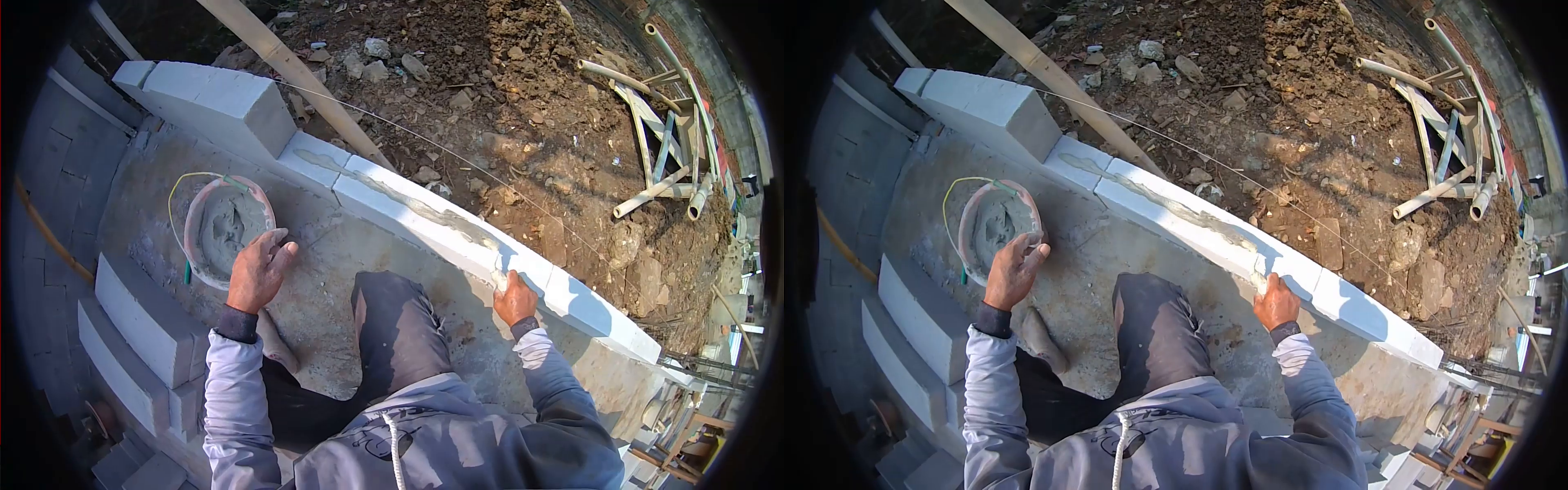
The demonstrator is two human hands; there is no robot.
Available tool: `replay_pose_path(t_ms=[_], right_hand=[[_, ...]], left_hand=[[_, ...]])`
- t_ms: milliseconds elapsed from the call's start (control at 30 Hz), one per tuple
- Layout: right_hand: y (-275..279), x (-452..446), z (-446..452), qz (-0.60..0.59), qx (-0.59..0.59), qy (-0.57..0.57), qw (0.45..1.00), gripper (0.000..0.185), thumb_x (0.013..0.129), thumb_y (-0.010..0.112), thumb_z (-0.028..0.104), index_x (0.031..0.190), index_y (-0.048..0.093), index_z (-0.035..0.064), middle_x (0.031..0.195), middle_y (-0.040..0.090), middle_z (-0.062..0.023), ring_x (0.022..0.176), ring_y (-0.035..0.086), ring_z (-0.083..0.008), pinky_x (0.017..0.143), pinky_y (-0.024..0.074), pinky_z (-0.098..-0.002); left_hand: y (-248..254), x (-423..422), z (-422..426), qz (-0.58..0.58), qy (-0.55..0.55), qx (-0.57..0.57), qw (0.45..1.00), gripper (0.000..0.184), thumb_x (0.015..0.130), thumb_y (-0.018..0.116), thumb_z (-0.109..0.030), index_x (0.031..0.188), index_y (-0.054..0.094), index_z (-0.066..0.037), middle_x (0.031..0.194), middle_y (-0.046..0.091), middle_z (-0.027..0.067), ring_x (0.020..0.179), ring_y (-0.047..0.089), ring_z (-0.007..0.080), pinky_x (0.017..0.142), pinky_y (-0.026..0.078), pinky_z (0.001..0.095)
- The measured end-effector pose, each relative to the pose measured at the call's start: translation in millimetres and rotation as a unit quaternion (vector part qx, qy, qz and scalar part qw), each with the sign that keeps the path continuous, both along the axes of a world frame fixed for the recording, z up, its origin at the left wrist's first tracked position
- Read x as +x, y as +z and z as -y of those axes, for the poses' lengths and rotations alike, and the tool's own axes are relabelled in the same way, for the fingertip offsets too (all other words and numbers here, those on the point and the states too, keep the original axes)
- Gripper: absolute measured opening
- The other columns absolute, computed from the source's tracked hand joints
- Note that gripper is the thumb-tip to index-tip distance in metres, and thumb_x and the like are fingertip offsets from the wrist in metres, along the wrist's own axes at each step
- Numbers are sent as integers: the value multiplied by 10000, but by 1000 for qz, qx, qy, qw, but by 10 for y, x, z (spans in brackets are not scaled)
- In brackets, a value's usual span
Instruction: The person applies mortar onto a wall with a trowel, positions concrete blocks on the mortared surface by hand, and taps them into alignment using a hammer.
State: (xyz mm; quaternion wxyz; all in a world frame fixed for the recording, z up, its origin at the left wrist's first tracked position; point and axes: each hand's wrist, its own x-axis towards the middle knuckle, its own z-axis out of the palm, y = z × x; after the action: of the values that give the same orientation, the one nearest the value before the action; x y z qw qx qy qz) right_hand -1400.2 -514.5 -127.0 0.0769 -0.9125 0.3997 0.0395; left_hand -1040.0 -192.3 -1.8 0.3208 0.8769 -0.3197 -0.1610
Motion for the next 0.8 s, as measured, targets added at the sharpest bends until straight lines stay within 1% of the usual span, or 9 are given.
replay_pose_path(t_ms=[133, 233, 333, 400, 467, 600, 667, 733, 800], right_hand=[[54, -124, -9, -37, 23, -41, 998, 505, 704, 734, 188, 1127, 504, 35, 968, 643, -193, 890, 635, -378, 738, 493, -474], [-48, -282, -70, 10, 2, -74, 997, 501, 702, 738, 191, 1119, 505, 41, 975, 639, -189, 891, 632, -385, 742, 488, -481], [-21, -364, -77, -24, -2, -101, 995, 484, 702, 740, 190, 1098, 504, 42, 961, 637, -191, 884, 628, -394, 744, 487, -484], [-177, -487, -142, 13, -4, -101, 995, 462, 706, 741, 191, 1073, 500, 49, 958, 630, -187, 887, 626, -389, 745, 486, -479], [-204, -413, -169, -5, -1, -104, 995, 457, 711, 739, 185, 1075, 494, 58, 945, 625, -176, 897, 629, -367, 749, 490, -462], [-376, -131, -499, 146, -5, -171, 974, 413, 762, 720, 217, 1052, 496, 28, 950, 610, -205, 892, 600, -413, 760, 475, -488], [-498, 149, -711, 192, -6, -169, 967, 415, 774, 714, 216, 1063, 489, 21, 978, 588, -220, 953, 571, -412, 784, 468, -486], [-681, 426, -862, 180, 2, -183, 966, 429, 781, 710, 204, 1091, 477, 20, 1021, 568, -219, 1024, 536, -410, 815, 460, -480], [-875, 641, -988, 151, 63, -266, 950, 526, 788, 709, 206, 1190, 419, 28, 1079, 562, -221, 1095, 521, -415, 867, 458, -472]], left_hand=[[-80, 13, -2, 1, -5, 8, 1000, 395, 884, 627, -288, 1118, 614, 30, 987, 658, 201, 875, 670, 299, 751, 516, 359], [-143, 45, -8, 22, -22, 10, 999, 389, 878, 634, -289, 1110, 618, 23, 967, 663, 198, 858, 669, 300, 740, 515, 362], [-259, 56, 63, 40, -47, -4, 998, 376, 872, 640, -287, 1097, 623, 15, 941, 665, 193, 837, 666, 304, 723, 511, 368], [-305, 29, 29, 41, -60, -2, 997, 366, 869, 643, -283, 1088, 626, 10, 934, 665, 193, 834, 664, 310, 717, 509, 373], [-302, 59, 106, 51, -75, -3, 996, 357, 866, 645, -279, 1080, 627, 7, 942, 665, 195, 843, 663, 319, 717, 508, 379], [-328, 19, 95, 39, -78, 22, 996, 357, 865, 644, -265, 1086, 622, 15, 965, 664, 205, 882, 659, 331, 748, 507, 375], [-287, 23, 120, 28, -93, 23, 995, 374, 865, 642, -249, 1114, 612, 28, 996, 667, 211, 920, 666, 323, 789, 506, 360], [-301, 13, 128, 37, -99, 41, 994, 370, 865, 643, -247, 1112, 613, 27, 993, 667, 213, 916, 667, 320, 782, 509, 360], [-332, -25, 116, 36, -99, 53, 993, 369, 866, 643, -249, 1111, 614, 26, 989, 666, 213, 909, 668, 320, 775, 511, 361]])
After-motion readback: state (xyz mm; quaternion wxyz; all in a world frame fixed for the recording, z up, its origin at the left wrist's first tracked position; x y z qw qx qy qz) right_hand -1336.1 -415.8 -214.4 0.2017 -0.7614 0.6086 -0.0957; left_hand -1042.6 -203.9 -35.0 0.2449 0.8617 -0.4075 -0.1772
